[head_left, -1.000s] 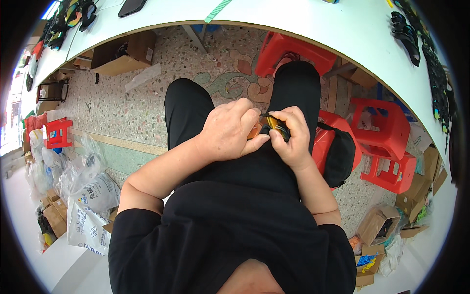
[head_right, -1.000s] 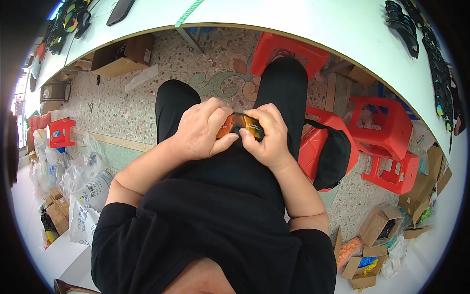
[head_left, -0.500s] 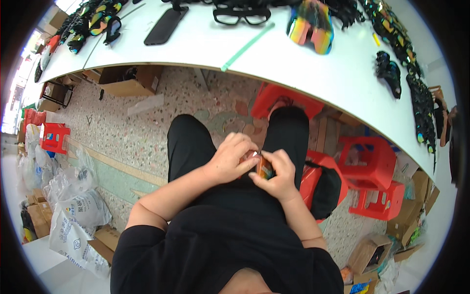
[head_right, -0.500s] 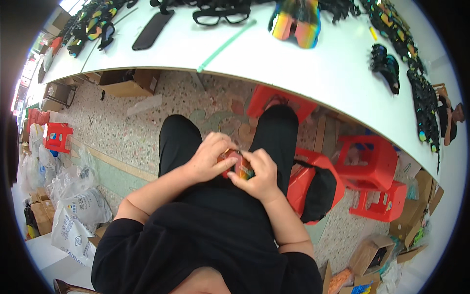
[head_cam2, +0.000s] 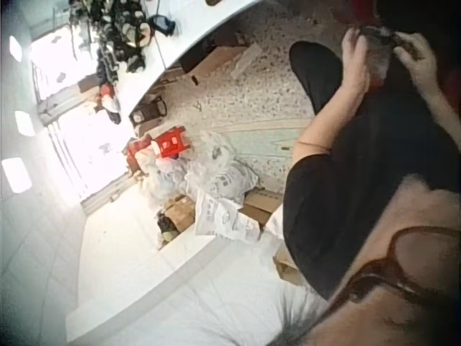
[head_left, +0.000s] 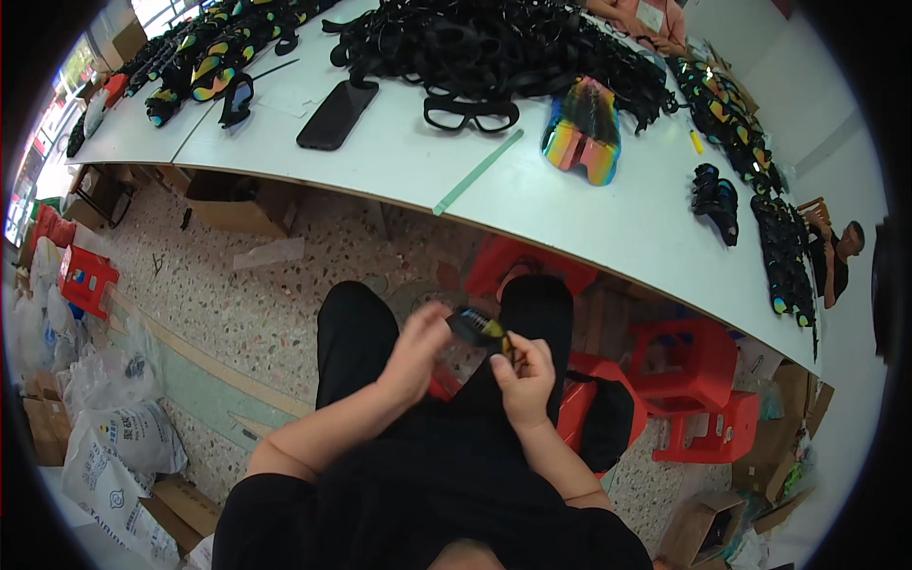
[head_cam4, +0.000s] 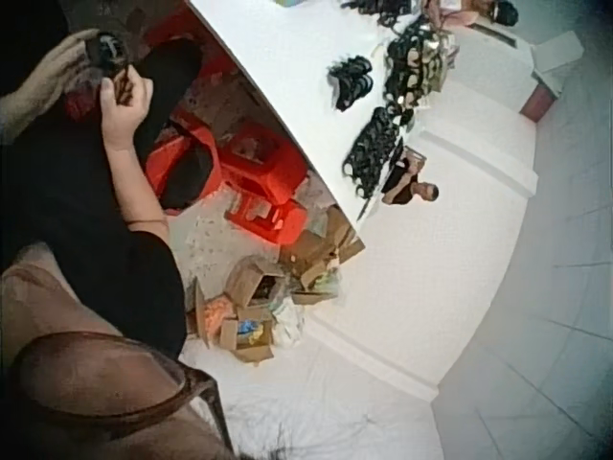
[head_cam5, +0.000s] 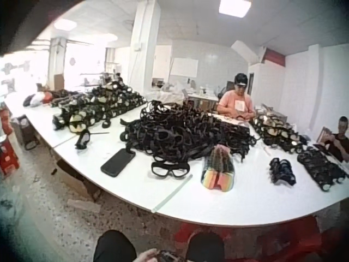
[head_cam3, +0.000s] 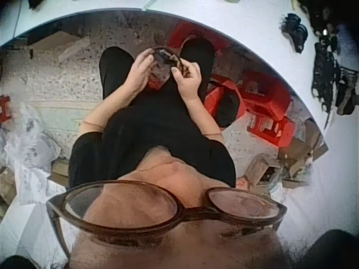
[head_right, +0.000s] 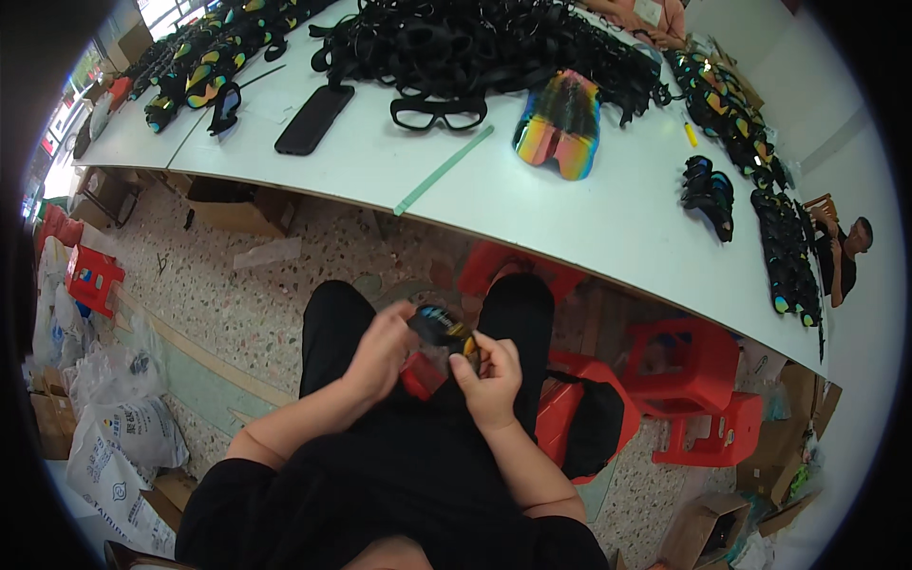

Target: Manually attaching lenses and straps to goggle frames at a workshop table.

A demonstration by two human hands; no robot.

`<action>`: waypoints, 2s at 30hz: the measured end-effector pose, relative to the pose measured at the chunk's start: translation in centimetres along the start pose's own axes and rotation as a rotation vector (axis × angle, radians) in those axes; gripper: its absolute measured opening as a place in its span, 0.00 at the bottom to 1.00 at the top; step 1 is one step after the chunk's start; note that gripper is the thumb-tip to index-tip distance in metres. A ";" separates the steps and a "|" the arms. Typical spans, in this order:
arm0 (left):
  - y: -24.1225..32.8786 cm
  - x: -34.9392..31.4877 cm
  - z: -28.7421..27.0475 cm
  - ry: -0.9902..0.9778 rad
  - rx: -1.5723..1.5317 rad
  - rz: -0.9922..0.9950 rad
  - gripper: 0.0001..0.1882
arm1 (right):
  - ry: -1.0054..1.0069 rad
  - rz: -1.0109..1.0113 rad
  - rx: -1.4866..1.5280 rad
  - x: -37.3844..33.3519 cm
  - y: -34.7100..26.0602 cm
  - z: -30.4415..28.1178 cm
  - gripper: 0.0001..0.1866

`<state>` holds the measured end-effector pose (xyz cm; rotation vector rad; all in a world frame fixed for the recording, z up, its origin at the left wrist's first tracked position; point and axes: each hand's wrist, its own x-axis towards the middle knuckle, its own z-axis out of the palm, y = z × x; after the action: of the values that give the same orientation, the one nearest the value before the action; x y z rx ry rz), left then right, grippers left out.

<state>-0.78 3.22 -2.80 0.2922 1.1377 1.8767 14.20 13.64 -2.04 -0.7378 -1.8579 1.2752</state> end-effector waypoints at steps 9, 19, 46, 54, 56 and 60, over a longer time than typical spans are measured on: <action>-1.2 -0.6 0.3 -0.141 -0.275 -0.263 0.14 | -0.153 -0.194 -0.242 0.1 -0.2 2.0 0.33; -0.6 1.0 -1.8 0.019 -0.118 -0.337 0.15 | -0.775 -0.235 -0.282 12.2 -7.6 -2.2 0.17; 0.9 0.7 -2.9 -0.039 -0.089 -0.296 0.10 | 0.225 -0.961 -0.663 37.0 -8.3 1.3 0.07; 0.4 -0.9 -1.0 -0.074 -0.062 -0.308 0.10 | 0.078 -0.931 -0.618 31.5 -7.0 1.4 0.07; 0.4 -1.5 -0.6 -0.087 -0.048 -0.278 0.10 | 0.093 -0.986 -0.628 31.0 -6.8 1.3 0.07; 0.8 -2.3 -0.4 -0.080 -0.034 -0.263 0.10 | 0.067 -1.037 -0.673 29.5 -6.3 0.4 0.09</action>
<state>-0.14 0.98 -1.85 0.1873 1.0359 1.6368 -2.62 34.70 11.40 -0.0392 -2.1389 -0.0361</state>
